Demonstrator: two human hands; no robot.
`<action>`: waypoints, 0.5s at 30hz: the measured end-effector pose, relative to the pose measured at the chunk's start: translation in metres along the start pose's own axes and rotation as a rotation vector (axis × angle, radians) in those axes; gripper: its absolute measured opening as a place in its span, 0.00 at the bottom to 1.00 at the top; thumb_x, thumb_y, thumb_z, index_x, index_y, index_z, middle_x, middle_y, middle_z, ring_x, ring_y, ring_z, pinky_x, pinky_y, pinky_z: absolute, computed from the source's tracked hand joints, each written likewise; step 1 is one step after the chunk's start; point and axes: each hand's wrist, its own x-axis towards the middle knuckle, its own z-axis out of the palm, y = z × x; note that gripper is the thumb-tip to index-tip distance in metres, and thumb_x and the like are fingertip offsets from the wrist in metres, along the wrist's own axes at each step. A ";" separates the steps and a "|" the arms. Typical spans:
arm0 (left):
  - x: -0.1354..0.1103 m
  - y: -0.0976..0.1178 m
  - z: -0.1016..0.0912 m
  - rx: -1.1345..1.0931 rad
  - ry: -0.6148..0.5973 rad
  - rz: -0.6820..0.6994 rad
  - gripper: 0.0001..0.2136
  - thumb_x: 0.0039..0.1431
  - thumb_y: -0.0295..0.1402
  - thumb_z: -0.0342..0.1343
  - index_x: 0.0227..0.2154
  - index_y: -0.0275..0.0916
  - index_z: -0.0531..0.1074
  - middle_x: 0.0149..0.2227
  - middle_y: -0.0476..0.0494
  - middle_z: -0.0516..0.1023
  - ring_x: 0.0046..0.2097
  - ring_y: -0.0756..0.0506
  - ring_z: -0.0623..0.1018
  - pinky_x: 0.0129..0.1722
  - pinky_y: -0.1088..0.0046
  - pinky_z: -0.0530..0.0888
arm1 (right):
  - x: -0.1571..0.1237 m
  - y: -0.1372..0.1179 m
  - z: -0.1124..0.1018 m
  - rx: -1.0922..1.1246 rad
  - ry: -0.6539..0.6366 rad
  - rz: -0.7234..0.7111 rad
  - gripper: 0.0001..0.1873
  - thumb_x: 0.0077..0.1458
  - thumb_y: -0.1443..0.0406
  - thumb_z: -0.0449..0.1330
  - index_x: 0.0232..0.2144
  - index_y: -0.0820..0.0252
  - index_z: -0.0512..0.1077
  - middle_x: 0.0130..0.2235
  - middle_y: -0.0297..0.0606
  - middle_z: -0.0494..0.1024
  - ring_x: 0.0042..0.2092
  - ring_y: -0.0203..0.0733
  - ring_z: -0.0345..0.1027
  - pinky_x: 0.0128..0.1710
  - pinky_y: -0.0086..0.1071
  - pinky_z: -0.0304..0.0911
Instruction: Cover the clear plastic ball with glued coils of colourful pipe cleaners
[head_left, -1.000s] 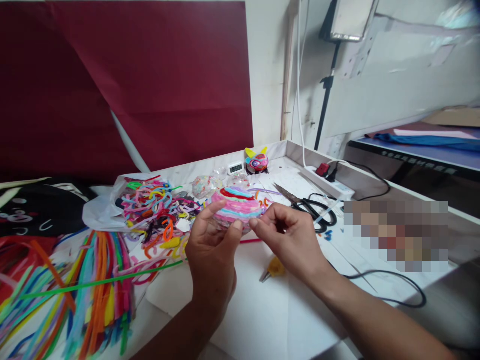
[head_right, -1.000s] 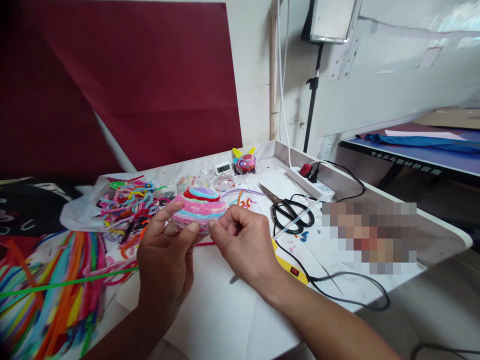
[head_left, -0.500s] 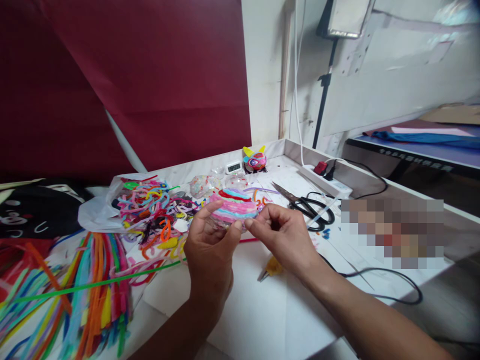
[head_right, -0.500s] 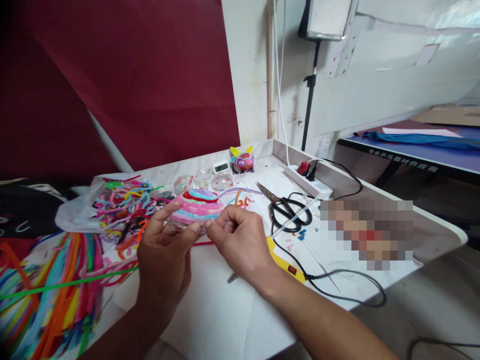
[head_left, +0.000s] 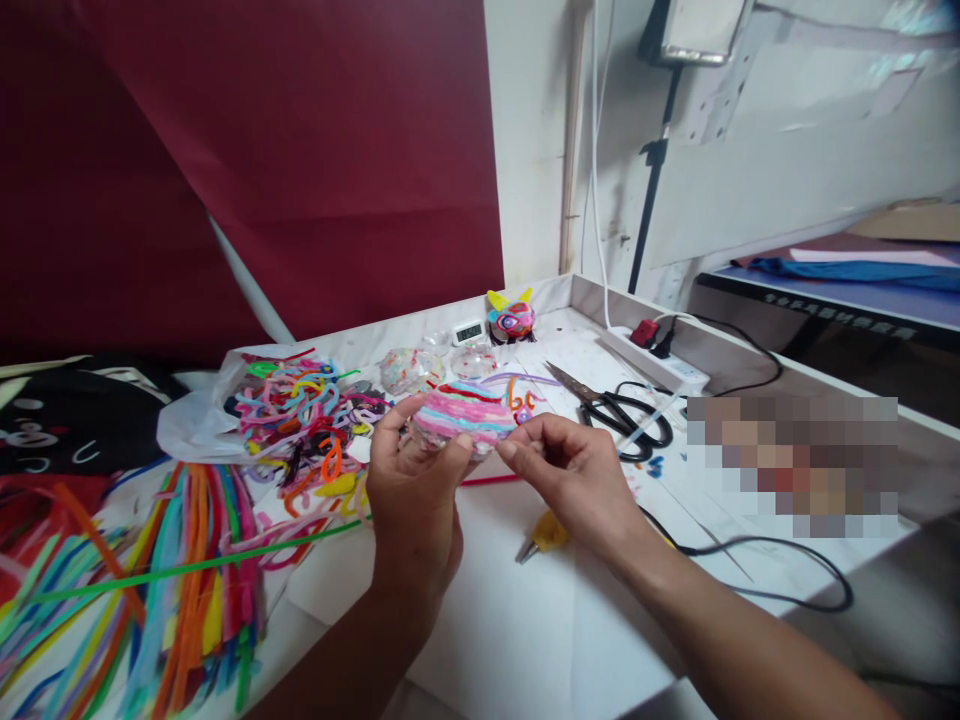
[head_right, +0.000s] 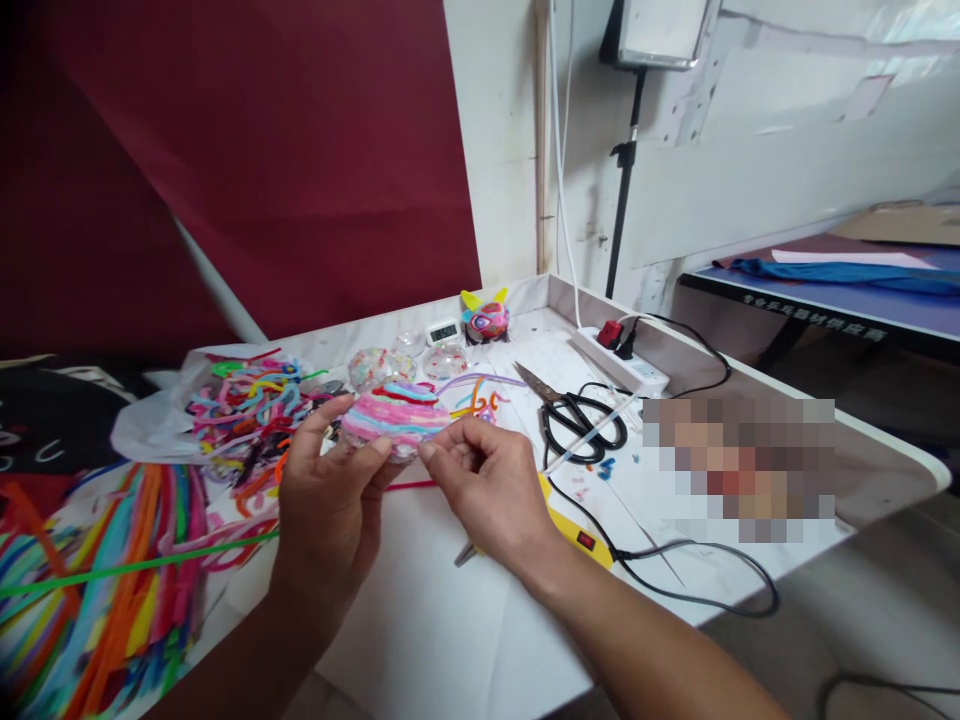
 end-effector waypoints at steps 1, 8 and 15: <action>0.000 0.000 0.001 -0.007 0.002 -0.006 0.29 0.36 0.23 0.68 0.46 0.39 0.68 0.26 0.52 0.78 0.26 0.52 0.77 0.29 0.76 0.78 | 0.000 0.000 0.000 0.004 -0.002 0.004 0.11 0.50 0.58 0.64 0.25 0.60 0.73 0.20 0.27 0.64 0.23 0.31 0.53 0.22 0.27 0.49; -0.001 0.002 0.001 -0.020 -0.010 -0.023 0.30 0.37 0.23 0.67 0.47 0.39 0.67 0.28 0.51 0.78 0.26 0.51 0.77 0.29 0.72 0.79 | 0.002 0.003 0.000 0.007 -0.008 0.008 0.16 0.49 0.53 0.65 0.24 0.60 0.72 0.19 0.26 0.62 0.22 0.31 0.52 0.21 0.27 0.48; 0.001 0.001 -0.002 -0.014 -0.038 -0.030 0.31 0.37 0.23 0.67 0.48 0.40 0.66 0.27 0.52 0.78 0.25 0.50 0.77 0.28 0.72 0.79 | 0.003 -0.002 -0.001 0.075 0.010 0.067 0.20 0.41 0.51 0.70 0.21 0.60 0.70 0.18 0.25 0.61 0.21 0.29 0.48 0.20 0.27 0.45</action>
